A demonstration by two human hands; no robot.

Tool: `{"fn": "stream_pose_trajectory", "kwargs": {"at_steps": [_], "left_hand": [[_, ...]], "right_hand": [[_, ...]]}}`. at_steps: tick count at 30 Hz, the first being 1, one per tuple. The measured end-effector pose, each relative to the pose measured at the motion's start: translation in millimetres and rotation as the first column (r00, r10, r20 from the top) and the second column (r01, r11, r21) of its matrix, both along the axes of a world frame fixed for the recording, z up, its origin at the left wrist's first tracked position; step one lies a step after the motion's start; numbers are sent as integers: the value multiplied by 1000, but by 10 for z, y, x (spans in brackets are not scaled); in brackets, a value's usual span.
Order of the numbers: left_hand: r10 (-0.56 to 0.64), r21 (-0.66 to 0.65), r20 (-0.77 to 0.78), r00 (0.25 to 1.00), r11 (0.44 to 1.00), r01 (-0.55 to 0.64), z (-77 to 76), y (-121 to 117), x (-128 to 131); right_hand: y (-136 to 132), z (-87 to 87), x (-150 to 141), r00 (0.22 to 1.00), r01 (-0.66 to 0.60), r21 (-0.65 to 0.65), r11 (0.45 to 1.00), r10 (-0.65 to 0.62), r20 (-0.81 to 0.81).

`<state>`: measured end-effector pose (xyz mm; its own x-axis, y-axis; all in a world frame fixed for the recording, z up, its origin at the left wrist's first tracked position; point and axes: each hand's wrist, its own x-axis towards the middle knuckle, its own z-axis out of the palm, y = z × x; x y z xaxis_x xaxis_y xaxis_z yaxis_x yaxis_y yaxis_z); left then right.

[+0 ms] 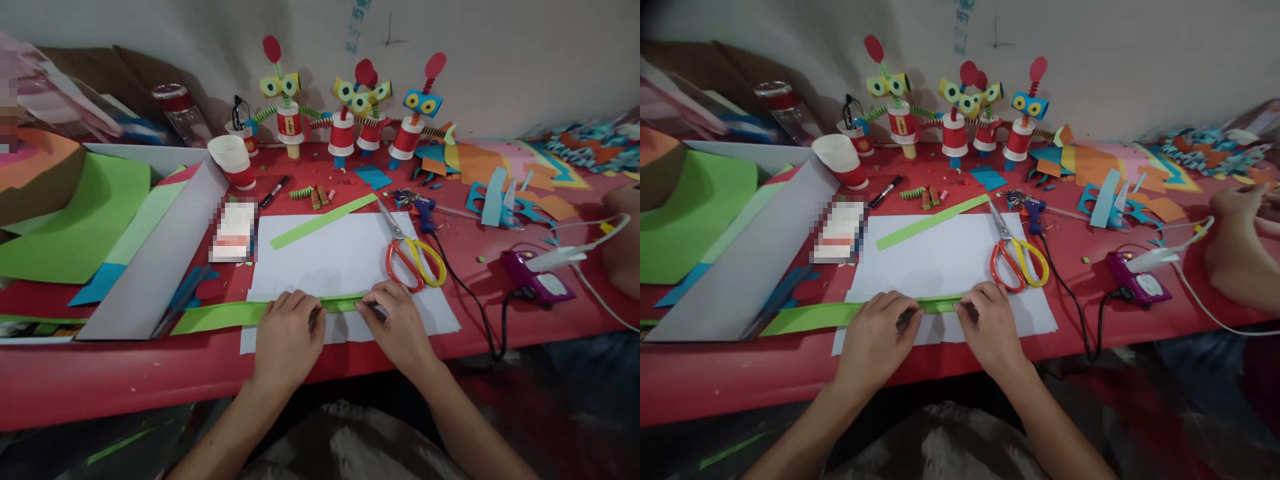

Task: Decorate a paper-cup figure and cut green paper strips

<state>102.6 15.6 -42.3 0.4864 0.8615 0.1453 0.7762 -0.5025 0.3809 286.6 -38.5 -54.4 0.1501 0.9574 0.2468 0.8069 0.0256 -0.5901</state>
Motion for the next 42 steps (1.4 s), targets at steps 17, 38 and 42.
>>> {"fn": "stream_pose_trajectory", "kwargs": {"at_steps": [17,38,42], "left_hand": [[-12,45,-199,980,999,21,45,38,14],[-87,73,-156,984,992,99,-38,-22,1],[-87,-1,-152,985,996,88,-2,-50,50]], "right_hand": [[26,-27,-19,999,39,-10,999,-38,15],[-21,-11,-81,987,28,81,996,-41,154],[-104,-39,-241,914,-238,9,971,221,339]]}}
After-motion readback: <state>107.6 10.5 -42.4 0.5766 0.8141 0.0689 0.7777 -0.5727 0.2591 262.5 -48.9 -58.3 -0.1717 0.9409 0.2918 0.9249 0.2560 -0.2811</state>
